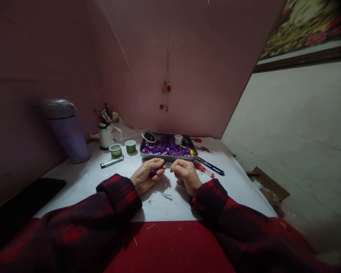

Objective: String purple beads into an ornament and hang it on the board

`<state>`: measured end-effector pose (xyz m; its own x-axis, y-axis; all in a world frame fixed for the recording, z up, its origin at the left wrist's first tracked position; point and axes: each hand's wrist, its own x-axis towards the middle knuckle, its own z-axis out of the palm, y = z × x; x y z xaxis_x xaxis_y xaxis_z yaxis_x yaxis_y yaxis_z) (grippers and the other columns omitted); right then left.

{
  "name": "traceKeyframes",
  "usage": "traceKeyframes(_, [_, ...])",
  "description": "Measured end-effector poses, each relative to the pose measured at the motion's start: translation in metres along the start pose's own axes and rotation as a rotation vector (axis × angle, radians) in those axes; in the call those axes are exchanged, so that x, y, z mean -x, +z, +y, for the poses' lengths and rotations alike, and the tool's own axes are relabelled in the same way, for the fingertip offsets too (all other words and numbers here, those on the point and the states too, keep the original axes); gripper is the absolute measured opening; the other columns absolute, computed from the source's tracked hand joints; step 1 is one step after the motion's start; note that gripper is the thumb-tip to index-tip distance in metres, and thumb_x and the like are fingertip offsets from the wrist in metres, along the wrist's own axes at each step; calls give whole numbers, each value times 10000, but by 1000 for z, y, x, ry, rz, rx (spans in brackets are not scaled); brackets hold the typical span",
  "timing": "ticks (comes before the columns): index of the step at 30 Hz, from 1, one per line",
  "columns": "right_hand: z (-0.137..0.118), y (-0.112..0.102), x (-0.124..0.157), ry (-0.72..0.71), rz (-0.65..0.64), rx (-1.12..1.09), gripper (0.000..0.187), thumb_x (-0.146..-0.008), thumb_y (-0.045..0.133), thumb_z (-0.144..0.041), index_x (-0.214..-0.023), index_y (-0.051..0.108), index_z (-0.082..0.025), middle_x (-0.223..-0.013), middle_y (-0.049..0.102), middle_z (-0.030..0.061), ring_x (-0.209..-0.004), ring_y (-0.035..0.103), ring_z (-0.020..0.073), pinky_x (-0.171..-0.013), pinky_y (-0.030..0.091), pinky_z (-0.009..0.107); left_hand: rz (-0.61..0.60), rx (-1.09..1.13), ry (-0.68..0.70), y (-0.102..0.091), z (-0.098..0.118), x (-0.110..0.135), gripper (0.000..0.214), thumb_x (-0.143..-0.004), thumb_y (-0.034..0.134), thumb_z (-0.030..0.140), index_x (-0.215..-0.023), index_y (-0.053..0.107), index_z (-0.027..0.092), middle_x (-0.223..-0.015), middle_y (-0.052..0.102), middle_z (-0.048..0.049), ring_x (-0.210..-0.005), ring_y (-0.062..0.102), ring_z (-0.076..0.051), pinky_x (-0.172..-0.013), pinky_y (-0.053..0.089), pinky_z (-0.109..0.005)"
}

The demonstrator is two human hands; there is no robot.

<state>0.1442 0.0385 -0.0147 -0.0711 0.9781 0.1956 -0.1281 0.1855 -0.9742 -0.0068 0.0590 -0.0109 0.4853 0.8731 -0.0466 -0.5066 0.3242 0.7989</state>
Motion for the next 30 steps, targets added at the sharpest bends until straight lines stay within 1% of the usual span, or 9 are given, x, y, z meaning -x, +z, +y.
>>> traceKeyframes(10, [1,0,0,4,0,19,144,-619,593,-248,-518,536,-164,-383,296,-90,-376,203,43,-391,129,215,7,2,8,1,0,0,86,-711,612,73,-707,531,100,-663,543,-33,-445,404,-29,-341,228,-114])
traceKeyframes(16, [1,0,0,7,12,25,147,-614,596,-258,-519,532,-167,-381,296,-91,-374,196,44,-383,124,217,0,-25,1,2,0,1,79,-713,612,86,-690,538,97,-638,543,-35,-427,386,-27,-340,234,-120])
traceKeyframes(22, [1,0,0,7,-19,22,145,-619,596,-254,-521,534,-166,-377,294,-93,-366,196,41,-381,128,216,12,-6,-4,2,0,0,65,-718,601,80,-701,541,96,-640,542,-29,-427,390,-26,-335,234,-117])
traceKeyframes(30, [4,-2,-2,-3,-3,34,142,-620,594,-250,-521,534,-167,-375,309,-88,-368,206,46,-382,138,218,4,-7,5,2,0,1,90,-706,627,83,-703,538,98,-632,546,-26,-421,391,-27,-334,235,-119])
